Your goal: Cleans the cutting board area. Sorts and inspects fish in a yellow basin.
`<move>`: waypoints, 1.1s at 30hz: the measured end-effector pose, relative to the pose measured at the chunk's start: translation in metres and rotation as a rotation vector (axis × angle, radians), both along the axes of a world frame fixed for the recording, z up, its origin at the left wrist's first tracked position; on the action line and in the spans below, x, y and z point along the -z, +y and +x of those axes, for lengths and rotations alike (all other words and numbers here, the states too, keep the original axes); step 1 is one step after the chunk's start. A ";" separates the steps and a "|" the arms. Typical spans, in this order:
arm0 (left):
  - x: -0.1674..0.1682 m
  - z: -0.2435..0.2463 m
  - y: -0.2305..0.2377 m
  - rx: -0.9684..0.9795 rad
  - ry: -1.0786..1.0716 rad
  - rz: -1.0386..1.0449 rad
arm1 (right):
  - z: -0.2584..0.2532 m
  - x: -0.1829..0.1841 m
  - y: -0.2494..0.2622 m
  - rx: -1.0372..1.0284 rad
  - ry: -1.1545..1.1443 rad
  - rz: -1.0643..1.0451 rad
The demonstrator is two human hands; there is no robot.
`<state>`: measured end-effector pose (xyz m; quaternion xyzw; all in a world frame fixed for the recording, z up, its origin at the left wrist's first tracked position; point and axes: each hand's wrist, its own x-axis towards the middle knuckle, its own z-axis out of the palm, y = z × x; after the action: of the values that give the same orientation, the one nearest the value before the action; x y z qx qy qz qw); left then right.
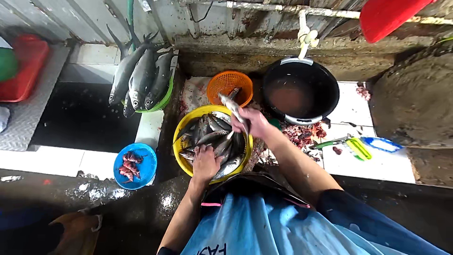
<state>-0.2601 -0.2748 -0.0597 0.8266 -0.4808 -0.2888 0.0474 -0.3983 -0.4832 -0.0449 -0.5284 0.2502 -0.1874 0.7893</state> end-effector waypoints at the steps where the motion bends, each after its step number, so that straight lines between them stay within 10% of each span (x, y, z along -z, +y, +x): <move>1: 0.003 -0.006 0.000 0.008 -0.029 0.047 | 0.004 -0.002 -0.014 0.107 0.233 -0.253; 3: 0.011 -0.015 0.001 0.025 -0.100 0.059 | 0.011 -0.006 -0.030 0.179 0.753 -0.807; 5: 0.015 -0.015 0.001 0.074 -0.149 0.025 | 0.008 -0.003 -0.021 0.104 0.809 -1.136; 10: 0.006 -0.008 -0.004 0.106 -0.028 0.046 | 0.000 0.031 0.046 -0.633 0.480 -1.233; 14: 0.015 0.010 0.014 -0.042 0.234 -0.369 | -0.001 0.048 0.057 -0.586 0.440 -1.335; 18: 0.016 0.010 0.016 -0.484 0.695 -0.915 | -0.002 0.048 0.074 -0.148 0.276 -1.295; 24: 0.016 -0.026 -0.014 -0.949 1.249 -0.809 | 0.003 0.029 0.102 -0.218 0.230 -1.138; 33: 0.014 -0.019 0.001 -0.048 0.370 -0.679 | -0.012 0.002 0.059 -0.068 0.168 -0.449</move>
<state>-0.2789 -0.2742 -0.0742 0.7087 -0.5127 -0.2563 0.4112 -0.4104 -0.4246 -0.0474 -0.7125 0.2494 -0.1670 0.6342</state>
